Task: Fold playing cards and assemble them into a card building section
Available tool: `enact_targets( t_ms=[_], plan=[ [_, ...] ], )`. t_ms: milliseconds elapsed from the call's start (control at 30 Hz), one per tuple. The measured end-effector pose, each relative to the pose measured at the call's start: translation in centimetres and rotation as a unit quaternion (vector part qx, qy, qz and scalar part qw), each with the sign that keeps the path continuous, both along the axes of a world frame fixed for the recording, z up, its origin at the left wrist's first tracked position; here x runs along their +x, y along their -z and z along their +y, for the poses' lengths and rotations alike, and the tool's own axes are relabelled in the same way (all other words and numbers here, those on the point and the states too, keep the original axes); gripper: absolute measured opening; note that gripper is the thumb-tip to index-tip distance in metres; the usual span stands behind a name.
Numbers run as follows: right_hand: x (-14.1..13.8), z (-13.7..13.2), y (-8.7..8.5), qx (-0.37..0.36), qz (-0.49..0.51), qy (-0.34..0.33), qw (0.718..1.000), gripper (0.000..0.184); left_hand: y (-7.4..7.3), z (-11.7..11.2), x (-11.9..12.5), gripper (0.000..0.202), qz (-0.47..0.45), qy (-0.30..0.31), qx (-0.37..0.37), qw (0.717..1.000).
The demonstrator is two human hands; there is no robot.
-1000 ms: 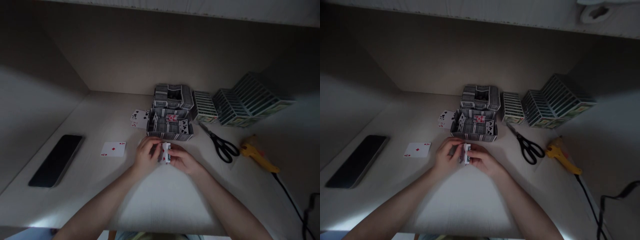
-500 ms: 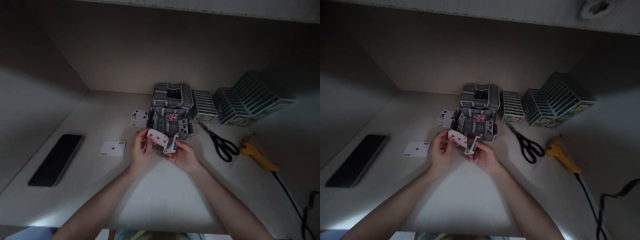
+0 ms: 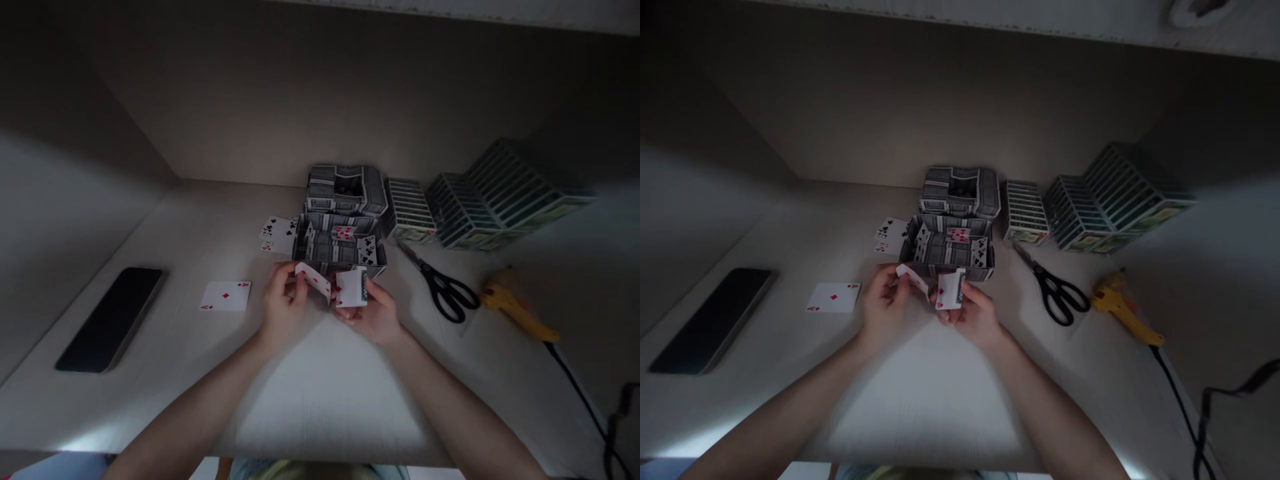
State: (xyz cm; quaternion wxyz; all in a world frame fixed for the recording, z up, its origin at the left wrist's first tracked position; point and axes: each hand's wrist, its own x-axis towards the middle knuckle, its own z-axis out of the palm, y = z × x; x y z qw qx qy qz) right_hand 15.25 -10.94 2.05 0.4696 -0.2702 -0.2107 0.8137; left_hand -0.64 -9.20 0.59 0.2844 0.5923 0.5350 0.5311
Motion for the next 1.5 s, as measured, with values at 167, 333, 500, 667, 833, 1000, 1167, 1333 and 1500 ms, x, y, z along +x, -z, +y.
enact_targets(
  t_ms=[167, 333, 500, 667, 833, 1000, 1167, 1333, 1500],
  plan=[
    [0.08, -0.04, 0.14, 0.003, -0.023, 0.010, 1.000, 0.036, -0.32, -0.13, -0.08, 0.010, 0.065, -0.011, 0.018, 0.998],
    [0.16, -0.09, 0.34, 0.038, -0.021, -0.009, 0.999, 0.041, -0.22, 0.13, -0.17, 0.010, 0.044, -0.022, 0.001, 0.999],
    [0.27, -0.16, 0.25, 0.038, -0.033, -0.023, 0.998, 0.040, -0.19, 0.11, -0.18, 0.011, 0.039, -0.005, 0.004, 0.999],
    [0.39, -0.06, 0.27, 0.063, -0.035, -0.051, 0.996, 0.045, -0.23, 0.30, -0.38, 0.013, 0.031, -0.026, -0.017, 0.999],
    [0.23, -0.14, 0.29, 0.064, -0.031, -0.038, 0.997, 0.044, -0.08, 0.27, -0.34, 0.014, 0.036, -0.013, -0.015, 0.999],
    [-0.03, -0.45, 0.03, 0.060, 0.010, -0.029, 0.998, 0.045, 0.18, 0.32, -0.36, 0.014, 0.030, -0.017, -0.016, 0.999],
    [0.15, -0.28, -0.26, 0.075, 0.035, 0.000, 0.997, 0.046, 0.00, 0.42, -0.45, 0.012, 0.048, -0.037, -0.003, 0.998],
    [0.37, -0.14, -0.28, 0.071, 0.028, 0.007, 0.997, 0.046, -0.26, 0.51, -0.51, 0.012, 0.035, -0.052, -0.018, 0.998],
    [0.22, -0.14, -0.22, 0.068, 0.026, 0.009, 0.997, 0.047, 0.09, 0.38, -0.39, 0.012, 0.018, -0.021, -0.025, 0.999]
  ],
)
